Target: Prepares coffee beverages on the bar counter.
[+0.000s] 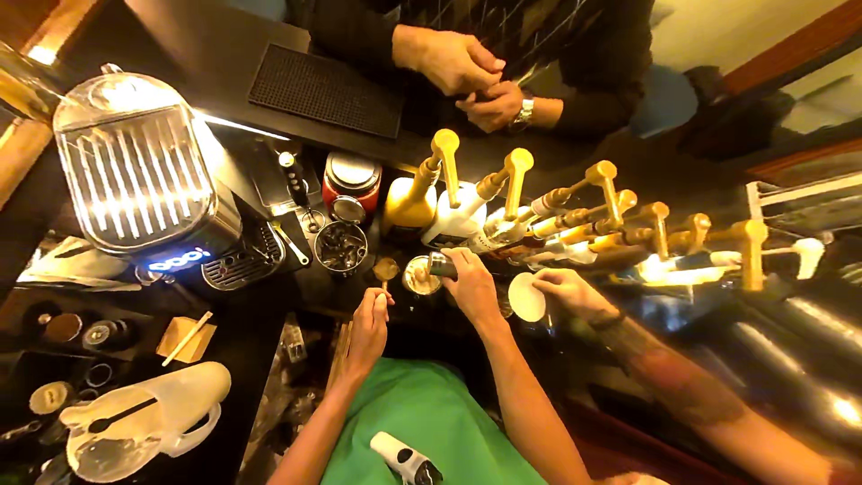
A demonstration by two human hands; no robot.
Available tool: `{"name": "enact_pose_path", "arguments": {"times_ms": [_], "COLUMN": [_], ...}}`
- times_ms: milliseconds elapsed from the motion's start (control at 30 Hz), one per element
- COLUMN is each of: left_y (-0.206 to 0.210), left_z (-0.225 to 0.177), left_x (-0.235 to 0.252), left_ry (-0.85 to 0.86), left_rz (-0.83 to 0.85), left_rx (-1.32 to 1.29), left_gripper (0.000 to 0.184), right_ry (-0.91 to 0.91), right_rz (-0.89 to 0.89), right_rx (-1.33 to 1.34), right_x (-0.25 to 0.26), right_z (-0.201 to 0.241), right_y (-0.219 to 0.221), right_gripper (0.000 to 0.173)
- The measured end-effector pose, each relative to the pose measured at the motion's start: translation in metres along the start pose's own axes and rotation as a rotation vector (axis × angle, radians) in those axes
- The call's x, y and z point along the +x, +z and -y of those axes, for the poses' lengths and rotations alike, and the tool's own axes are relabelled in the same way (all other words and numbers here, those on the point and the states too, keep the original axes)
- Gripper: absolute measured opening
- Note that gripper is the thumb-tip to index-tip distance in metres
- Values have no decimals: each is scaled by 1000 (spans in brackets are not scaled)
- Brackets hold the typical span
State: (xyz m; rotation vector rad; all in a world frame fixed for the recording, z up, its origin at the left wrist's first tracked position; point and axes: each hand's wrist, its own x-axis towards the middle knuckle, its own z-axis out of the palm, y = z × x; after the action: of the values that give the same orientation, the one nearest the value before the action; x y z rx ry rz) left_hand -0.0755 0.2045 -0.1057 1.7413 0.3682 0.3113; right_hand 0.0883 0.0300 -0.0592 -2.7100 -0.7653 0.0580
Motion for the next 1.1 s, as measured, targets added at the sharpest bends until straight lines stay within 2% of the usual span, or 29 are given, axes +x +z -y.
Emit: {"name": "enact_pose_path", "arguments": {"times_ms": [67,167,300,400,533,667,800,900,1000,1100], "left_y": [0,0,1,7,20,30,40,46,46,42], "left_z": [-2,-4,-8,-13,-20,-25,-32,-41,-39,-38], "left_x": [1,4,10,11,7,-2,-10,-18,-22,-28], "left_ry": [0,8,9,40,71,74,73,119,262,289], "left_rz": [-5,-24,-38,-36,25,66,93,112,171,229], "left_rx": [9,28,-19,-37,-87,-189,-214,-160,49,210], "left_gripper": [38,38,40,37,39,58,66,55,43,37], "right_ry": [17,61,187,266,238,276,232,127,43,12], "right_rz": [22,-14,-81,27,155,217,242,196,132,121], "right_rx": [0,64,449,758,997,991,918,847,855,880], "right_x": [2,-3,-30,-61,-91,-95,-101,-114,-124,-130], "right_z": [2,-8,-5,16,29,35,40,32,28,29], "right_y": [4,13,10,3,17,5,-7,12,24,24], "right_gripper": [49,56,57,65,60,55,54,55,53,50]}}
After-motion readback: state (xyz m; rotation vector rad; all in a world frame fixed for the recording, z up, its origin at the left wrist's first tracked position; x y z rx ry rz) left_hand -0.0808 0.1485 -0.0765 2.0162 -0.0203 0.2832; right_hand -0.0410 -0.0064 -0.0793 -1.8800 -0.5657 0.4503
